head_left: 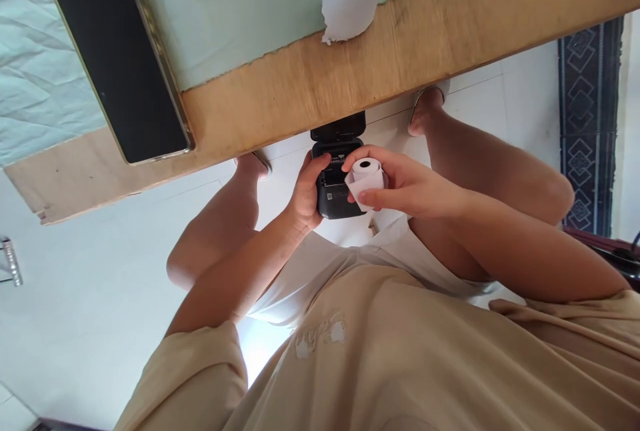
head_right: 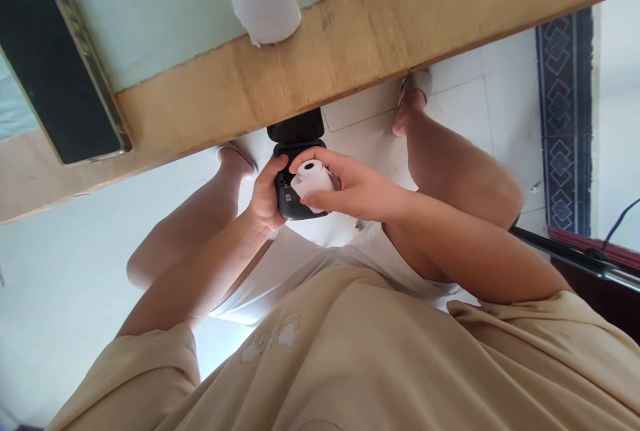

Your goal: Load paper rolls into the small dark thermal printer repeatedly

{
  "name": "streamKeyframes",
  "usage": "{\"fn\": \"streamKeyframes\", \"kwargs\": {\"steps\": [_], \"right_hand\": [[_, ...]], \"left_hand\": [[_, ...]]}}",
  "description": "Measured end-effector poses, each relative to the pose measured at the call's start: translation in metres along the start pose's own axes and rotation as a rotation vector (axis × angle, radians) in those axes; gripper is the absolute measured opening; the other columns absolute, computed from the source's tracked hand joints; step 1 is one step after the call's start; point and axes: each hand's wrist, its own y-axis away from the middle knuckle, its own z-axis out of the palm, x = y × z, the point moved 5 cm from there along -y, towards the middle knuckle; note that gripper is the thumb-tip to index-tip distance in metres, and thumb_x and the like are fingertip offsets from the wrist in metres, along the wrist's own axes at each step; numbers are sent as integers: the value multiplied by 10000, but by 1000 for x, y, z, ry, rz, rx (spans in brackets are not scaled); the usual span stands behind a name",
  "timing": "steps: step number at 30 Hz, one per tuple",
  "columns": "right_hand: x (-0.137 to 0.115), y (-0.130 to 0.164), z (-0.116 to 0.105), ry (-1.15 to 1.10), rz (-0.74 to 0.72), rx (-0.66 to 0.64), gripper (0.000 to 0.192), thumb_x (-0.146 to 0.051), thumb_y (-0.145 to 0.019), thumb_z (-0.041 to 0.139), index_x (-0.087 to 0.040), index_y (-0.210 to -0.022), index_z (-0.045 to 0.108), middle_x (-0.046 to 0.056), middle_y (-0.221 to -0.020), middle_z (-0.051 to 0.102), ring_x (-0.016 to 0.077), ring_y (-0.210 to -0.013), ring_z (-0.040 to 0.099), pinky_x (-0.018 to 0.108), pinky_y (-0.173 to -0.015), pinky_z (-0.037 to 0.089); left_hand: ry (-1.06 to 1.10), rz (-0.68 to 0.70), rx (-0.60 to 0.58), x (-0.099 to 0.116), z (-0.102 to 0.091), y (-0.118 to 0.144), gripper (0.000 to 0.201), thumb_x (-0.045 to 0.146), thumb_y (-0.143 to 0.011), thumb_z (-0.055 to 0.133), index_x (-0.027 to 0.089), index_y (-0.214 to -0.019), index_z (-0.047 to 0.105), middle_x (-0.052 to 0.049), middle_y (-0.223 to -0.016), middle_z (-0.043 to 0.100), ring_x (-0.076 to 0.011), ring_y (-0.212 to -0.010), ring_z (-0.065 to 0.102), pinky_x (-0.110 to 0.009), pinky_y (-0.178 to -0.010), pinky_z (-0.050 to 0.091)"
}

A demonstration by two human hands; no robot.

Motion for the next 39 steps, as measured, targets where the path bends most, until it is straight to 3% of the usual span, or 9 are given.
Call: {"fn": "streamKeyframes", "kwargs": {"steps": [5,8,13,17,21,25,28,35,39], "right_hand": [[1,-1,-4,151,-27,102,398,-258,-832,646,-242,-1215,537,38,-1069,625,109,-849,626,232,-669,544],[-4,2,-14,481,-138,306,527,-260,-779,712,-244,-1252,479,45,-1090,607,145,-935,614,298,-799,550],[-16,7,-14,1009,-286,496,210,-258,-832,657,-239,-949,484,43,-996,584,158,-872,586,286,-667,477],[-19,6,-6,1153,-324,454,64,-177,-886,516,-226,-856,489,37,-1005,576,125,-812,563,258,-596,411],[-15,4,-5,1153,-334,365,39,-182,-865,542,-216,-886,544,44,-1009,577,128,-821,572,251,-613,423],[-11,4,-11,1154,-321,282,110,-181,-899,515,-223,-956,600,22,-988,635,117,-789,584,253,-651,440],[-14,7,-12,1201,-366,319,181,-158,-918,463,-226,-944,629,16,-895,662,136,-786,586,282,-679,428],[-17,17,6,1185,-507,274,174,-178,-896,484,-273,-863,626,-9,-847,693,165,-830,612,348,-732,422],[-24,23,10,1087,-627,180,118,-384,-880,600,-267,-867,601,-34,-823,701,177,-857,641,368,-744,443]], "left_hand": [[-1,104,30,2,-3,6,268,358,-815,694,245,-1022,567,19,-879,676,-168,-828,678,-285,-734,528],[4,119,46,1,-2,8,262,367,-828,697,251,-1027,572,21,-886,680,-183,-903,686,-289,-778,533],[24,94,18,-4,5,12,328,512,-869,662,240,-1036,587,-2,-934,678,-208,-999,682,-296,-793,549],[8,109,4,-4,11,15,329,536,-878,645,242,-1013,589,-1,-885,660,-211,-987,680,-297,-765,552],[-4,128,38,-3,12,14,295,510,-875,665,239,-972,599,20,-832,636,-152,-815,658,-262,-678,529],[-6,124,43,-5,14,14,259,473,-876,673,240,-965,601,34,-835,633,-124,-738,625,-247,-643,509],[35,76,-9,-8,16,14,230,432,-867,671,236,-961,597,34,-830,636,-132,-730,624,-256,-625,511],[112,6,-46,-9,17,12,167,279,-799,690,242,-934,599,38,-748,611,-130,-715,596,-242,-625,506],[36,25,-85,-7,20,12,306,202,-751,748,235,-1010,589,48,-776,614,-100,-708,596,-206,-635,490]]}}
